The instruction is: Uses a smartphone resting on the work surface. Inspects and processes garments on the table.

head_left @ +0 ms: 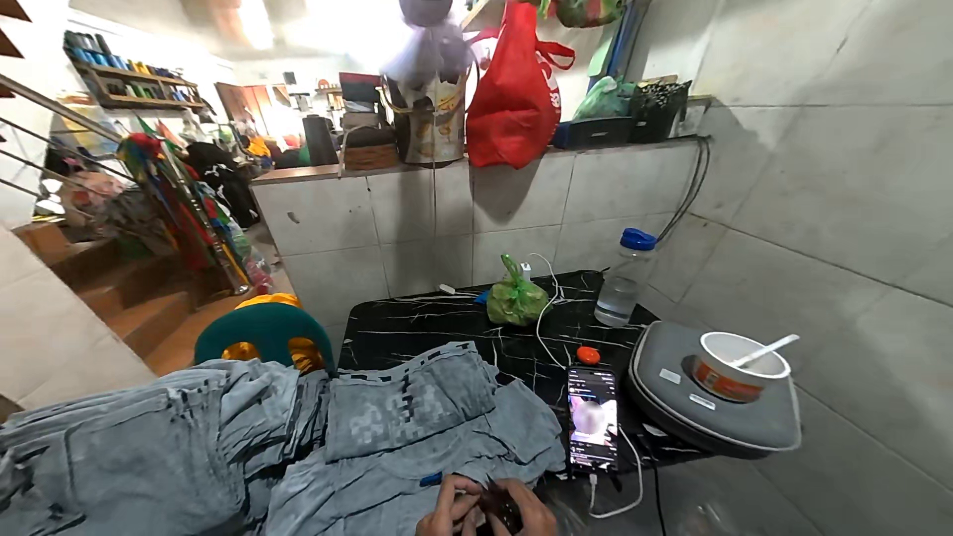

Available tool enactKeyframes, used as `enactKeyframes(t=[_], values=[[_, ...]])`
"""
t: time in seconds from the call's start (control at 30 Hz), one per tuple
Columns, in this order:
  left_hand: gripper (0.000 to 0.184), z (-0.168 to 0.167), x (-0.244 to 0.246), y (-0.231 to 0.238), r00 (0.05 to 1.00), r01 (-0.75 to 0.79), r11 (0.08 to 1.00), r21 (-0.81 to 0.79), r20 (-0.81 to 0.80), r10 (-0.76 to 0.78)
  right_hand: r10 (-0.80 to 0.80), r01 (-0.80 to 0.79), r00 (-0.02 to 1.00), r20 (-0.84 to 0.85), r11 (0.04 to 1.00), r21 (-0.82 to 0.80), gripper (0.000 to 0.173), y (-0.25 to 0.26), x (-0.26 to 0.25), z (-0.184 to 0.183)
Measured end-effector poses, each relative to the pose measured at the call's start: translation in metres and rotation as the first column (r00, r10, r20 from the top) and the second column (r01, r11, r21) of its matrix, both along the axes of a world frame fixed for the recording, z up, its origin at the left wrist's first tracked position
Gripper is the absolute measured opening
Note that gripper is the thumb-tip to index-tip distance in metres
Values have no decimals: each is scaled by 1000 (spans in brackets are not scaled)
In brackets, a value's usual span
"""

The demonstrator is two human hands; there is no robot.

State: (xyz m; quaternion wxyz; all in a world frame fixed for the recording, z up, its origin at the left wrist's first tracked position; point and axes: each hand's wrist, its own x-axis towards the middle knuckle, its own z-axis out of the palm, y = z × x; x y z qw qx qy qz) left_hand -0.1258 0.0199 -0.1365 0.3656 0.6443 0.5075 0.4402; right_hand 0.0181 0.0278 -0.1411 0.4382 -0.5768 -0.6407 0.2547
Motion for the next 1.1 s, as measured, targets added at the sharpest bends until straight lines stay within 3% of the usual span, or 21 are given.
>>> enactKeyframes(t=[0.07,0.27,0.43,0.7,0.77,0.83,0.93,1.0,1.1], values=[[26,-2,-1,1,1000,2,1000,3,20,-2,63,-63,998,-16,998,9,20,2,4,-2],[45,-10,-11,7,991,85,994,67,102,-91,119,-200,858,-500,974,-111,11,11,18,-8],[32,-13,0,8,999,-45,981,190,31,39,41,-244,779,-626,939,-242,7,10,20,-7],[11,-10,5,10,966,-122,919,374,-170,197,191,-260,879,-436,960,-103,16,9,19,-4],[9,-9,4,10,983,-120,947,297,-96,155,188,-241,888,-419,967,-78,14,10,19,-7],[6,-12,-1,13,993,-67,978,195,107,47,176,-224,885,-431,973,-62,10,10,19,-8],[6,-18,-6,15,949,42,984,172,302,-93,188,-236,893,-408,969,-69,8,11,21,-10],[6,-20,-6,13,938,52,985,163,331,-104,157,-187,952,-264,978,-94,19,9,24,-10],[5,-22,-9,12,917,33,991,132,389,-83,103,-95,991,80,991,-96,43,1,32,2]])
